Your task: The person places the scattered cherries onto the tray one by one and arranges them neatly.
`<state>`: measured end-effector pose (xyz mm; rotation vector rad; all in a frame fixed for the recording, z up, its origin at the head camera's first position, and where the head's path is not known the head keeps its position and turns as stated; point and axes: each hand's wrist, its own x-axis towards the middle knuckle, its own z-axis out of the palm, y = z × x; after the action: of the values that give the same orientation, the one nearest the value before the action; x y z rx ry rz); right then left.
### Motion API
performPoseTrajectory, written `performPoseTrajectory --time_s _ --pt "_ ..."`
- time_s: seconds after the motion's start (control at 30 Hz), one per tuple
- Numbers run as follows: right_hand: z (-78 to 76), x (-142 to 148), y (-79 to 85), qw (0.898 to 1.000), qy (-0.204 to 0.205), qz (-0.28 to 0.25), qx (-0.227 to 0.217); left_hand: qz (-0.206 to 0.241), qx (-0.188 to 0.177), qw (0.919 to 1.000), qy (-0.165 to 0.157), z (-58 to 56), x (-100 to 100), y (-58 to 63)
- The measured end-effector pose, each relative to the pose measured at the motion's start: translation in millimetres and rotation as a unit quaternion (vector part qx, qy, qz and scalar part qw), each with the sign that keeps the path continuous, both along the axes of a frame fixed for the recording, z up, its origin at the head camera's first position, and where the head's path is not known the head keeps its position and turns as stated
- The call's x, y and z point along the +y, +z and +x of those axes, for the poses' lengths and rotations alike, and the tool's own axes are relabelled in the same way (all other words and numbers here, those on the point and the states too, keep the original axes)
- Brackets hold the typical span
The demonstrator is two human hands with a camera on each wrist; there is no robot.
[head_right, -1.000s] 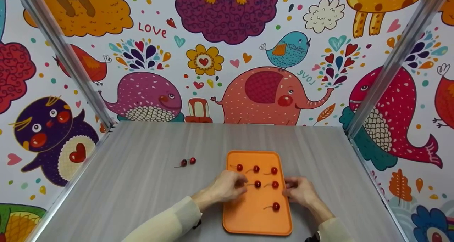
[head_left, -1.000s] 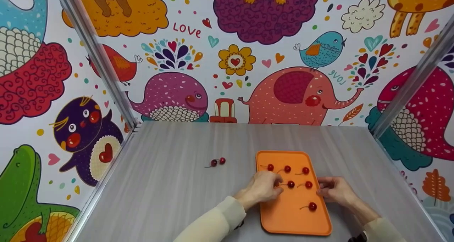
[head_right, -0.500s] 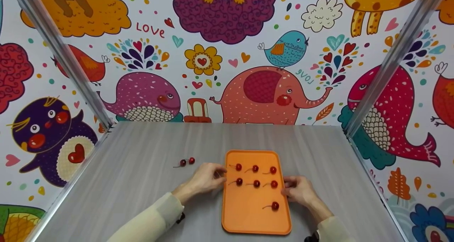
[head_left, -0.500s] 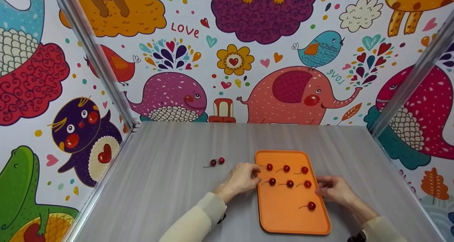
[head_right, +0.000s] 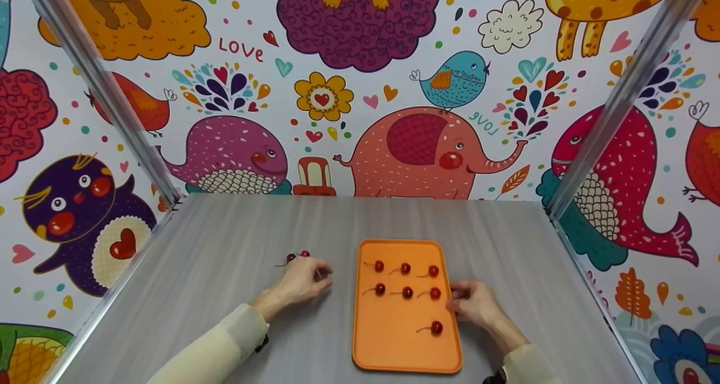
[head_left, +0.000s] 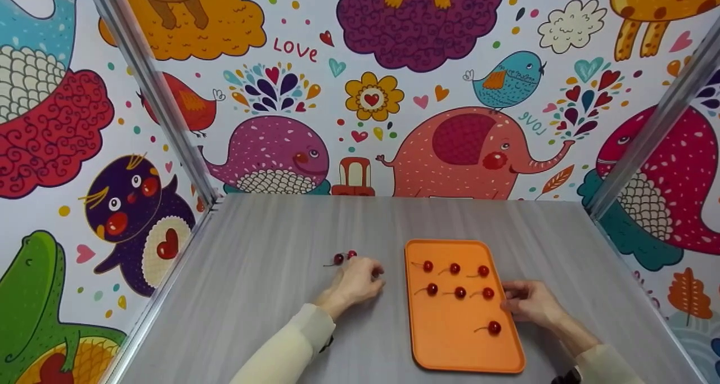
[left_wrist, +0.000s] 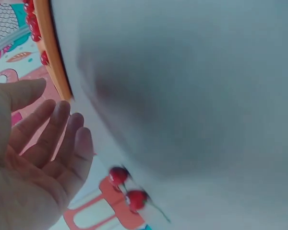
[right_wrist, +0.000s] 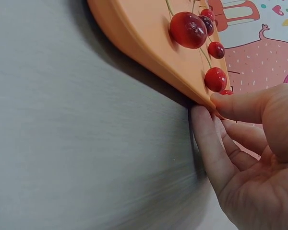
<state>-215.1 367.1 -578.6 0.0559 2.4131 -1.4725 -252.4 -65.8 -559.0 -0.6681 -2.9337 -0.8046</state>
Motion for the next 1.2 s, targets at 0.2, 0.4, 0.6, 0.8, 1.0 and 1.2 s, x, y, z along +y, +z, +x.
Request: performPoseTrajectory --time_s 0.2,0.4,0.6,0.8,1.0,1.2 --pt "-0.8 1 -0.6 1.000 -0.001 0.001 -0.003 0.000 -0.004 0.9998 0.018 -5.7 -23 -1.5" --pt "-0.7 -2 0.0 1.000 -0.020 0.014 -0.012 0.006 -0.024 0.9990 0.038 -6.1 -45 -2.9" --pt "-0.1 -3 0.5 0.999 -0.024 0.020 -0.015 0.009 -0.011 0.9968 0.078 -7.3 -61 -4.2" --pt "-0.5 -2 -0.1 0.999 -0.027 0.017 -0.016 0.011 -0.004 0.9889 0.148 -14.7 -75 -3.6" --pt "0.9 -3 -0.3 0.999 -0.027 0.018 0.000 0.017 -0.005 0.9835 0.180 -21.0 -81 -5.1" --pt "0.4 -5 1.7 0.999 -0.034 0.019 -0.011 0.010 -0.017 0.9828 0.184 -24.4 -82 -11.3"
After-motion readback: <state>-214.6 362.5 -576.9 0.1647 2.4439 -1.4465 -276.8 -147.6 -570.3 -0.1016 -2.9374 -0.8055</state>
